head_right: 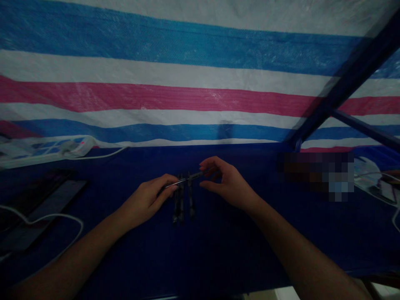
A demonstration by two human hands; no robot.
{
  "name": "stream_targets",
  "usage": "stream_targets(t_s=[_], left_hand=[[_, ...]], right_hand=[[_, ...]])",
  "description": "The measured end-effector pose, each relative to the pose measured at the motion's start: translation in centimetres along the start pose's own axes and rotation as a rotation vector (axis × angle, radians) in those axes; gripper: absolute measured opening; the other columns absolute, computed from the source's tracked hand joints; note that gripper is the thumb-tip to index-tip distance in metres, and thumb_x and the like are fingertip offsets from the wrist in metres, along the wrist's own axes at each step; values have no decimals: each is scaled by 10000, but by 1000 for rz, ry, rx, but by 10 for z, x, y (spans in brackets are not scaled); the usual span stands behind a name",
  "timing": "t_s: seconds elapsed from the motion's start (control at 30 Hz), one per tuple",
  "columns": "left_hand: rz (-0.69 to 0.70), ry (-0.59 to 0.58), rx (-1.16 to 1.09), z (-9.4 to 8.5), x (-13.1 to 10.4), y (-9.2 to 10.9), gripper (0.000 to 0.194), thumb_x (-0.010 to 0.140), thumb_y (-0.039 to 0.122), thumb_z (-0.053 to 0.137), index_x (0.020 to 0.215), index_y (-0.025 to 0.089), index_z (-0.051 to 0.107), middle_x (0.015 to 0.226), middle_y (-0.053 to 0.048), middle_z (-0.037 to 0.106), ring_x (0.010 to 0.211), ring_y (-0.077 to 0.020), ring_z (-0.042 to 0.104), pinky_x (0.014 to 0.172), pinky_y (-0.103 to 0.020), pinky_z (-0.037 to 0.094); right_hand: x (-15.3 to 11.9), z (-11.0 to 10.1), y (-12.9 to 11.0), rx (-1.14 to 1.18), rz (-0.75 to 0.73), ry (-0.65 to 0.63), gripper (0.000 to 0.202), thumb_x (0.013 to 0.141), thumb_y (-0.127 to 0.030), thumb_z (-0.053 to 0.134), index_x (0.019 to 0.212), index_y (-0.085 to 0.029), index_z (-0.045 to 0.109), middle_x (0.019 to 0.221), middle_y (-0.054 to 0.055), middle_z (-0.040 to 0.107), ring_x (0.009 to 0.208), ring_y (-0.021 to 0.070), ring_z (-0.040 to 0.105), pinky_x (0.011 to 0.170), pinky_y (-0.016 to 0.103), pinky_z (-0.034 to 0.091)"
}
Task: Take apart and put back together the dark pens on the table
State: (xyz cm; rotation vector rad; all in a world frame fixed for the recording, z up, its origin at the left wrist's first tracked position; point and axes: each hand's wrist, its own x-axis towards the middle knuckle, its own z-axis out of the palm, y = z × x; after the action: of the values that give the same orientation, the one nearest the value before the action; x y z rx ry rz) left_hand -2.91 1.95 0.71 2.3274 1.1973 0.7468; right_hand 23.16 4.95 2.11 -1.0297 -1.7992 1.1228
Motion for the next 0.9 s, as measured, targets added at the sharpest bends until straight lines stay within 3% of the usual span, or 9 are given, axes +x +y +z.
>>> stream_targets(t_s=[0.03, 0.13, 0.2, 0.37, 0.6, 0.9], left_hand=[[7, 1, 3, 0, 0, 0, 222, 1089, 298, 447, 1079, 198, 645, 927, -20, 721, 821, -175, 706, 741, -285, 529], [29, 0, 21, 1, 0, -1, 244, 1098, 296, 436, 1089, 198, 659, 962, -28, 728, 863, -184, 711, 770, -294, 530], [40, -3, 47, 1, 0, -2, 250, 1102, 305, 433, 1131, 204, 660, 1007, -36, 738, 899, -193, 714, 801, -308, 530], [30, 1, 84, -1, 0, -4, 311, 1107, 298, 386, 1061, 195, 676, 879, -24, 719, 781, -182, 694, 714, -291, 511], [14, 27, 38, -1, 0, -5, 239, 1095, 313, 459, 1138, 205, 668, 1044, -48, 753, 929, -200, 729, 826, -320, 547], [10, 82, -7, 2, 1, -3, 193, 1066, 293, 527, 1143, 187, 669, 1077, -62, 748, 972, -206, 727, 872, -348, 566]], right_hand=[[0, 0, -1, 5, 4, 2, 359, 776, -294, 837, 1079, -216, 662, 1060, 53, 728, 925, 194, 678, 820, 333, 525], [0, -1, -4, -46, 65, -37, 209, 926, -407, 688, 941, -199, 690, 848, 28, 714, 788, 176, 657, 743, 321, 503], [-1, 0, -4, -68, 79, -58, 241, 965, -404, 632, 867, -193, 693, 750, 10, 680, 724, 165, 635, 703, 311, 484], [-2, -2, -2, -28, -102, -10, 58, 852, -235, 747, 860, -202, 700, 941, 34, 710, 877, 178, 665, 816, 323, 515], [0, -4, -1, 38, -38, 39, 202, 839, -308, 788, 970, -216, 665, 926, 27, 719, 852, 177, 674, 812, 338, 533], [-1, -4, -8, 93, -60, 253, 224, 833, -308, 776, 1012, -228, 666, 945, 32, 731, 878, 181, 689, 825, 354, 544]])
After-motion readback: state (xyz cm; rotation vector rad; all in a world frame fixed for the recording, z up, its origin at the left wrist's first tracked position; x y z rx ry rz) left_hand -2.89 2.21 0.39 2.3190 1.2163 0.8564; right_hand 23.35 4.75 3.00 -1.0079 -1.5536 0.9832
